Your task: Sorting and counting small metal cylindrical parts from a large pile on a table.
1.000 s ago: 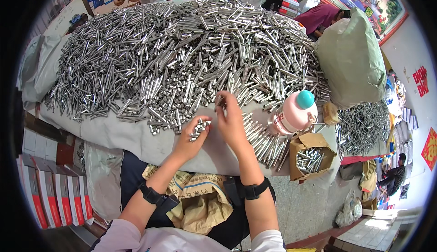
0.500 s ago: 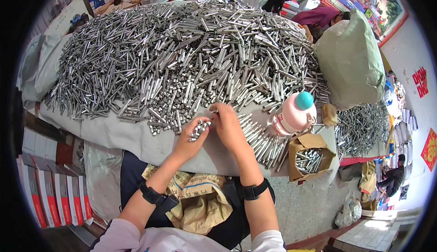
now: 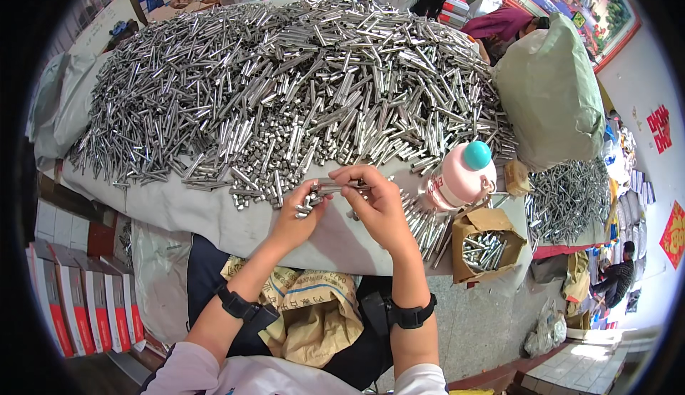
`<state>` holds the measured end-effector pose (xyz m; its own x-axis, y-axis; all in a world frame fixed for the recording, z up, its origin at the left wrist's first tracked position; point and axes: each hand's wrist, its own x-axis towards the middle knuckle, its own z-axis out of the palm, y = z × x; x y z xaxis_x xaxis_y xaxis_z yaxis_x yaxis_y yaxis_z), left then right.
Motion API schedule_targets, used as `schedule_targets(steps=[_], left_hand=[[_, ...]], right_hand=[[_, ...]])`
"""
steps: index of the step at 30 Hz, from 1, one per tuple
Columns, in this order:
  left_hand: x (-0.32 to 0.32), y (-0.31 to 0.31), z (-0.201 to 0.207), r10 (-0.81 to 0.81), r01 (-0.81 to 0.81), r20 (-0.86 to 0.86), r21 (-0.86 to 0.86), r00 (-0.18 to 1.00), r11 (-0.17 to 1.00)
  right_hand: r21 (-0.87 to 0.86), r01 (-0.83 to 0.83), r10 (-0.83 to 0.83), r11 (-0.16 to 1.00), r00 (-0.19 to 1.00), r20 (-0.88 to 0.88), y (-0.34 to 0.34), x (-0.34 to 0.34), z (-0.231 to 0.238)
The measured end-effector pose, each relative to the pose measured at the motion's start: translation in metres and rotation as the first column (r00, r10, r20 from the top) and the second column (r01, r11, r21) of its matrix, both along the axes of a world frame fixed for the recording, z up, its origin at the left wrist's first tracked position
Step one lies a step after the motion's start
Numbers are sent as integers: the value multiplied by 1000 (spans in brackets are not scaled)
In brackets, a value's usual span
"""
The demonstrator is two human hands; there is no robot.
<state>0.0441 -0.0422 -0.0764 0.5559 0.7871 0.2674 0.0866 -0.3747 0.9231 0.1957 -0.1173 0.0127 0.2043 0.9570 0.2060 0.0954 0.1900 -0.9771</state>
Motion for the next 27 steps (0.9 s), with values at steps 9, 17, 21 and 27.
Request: schedule_targets(steps=[9,17,21,27], left_hand=[[-2,-1,-2,-20,32,65,-191,998,981],[-1,-2,5,4,-3,10,-159,1000,987],[-1,0,1,8,-5,34,-88,999,996],[-1,0,-2,17,-17,9,-22,1000,1000]], right_hand=[[-30,-145,148,989,971,190,0,10,-7],[-87,-14,30,996,983,183,1,-5,0],[-24,-44,50,999,955,291,4,-4,-6],[-43,-65,74,997,956,284,5,-4,-9]])
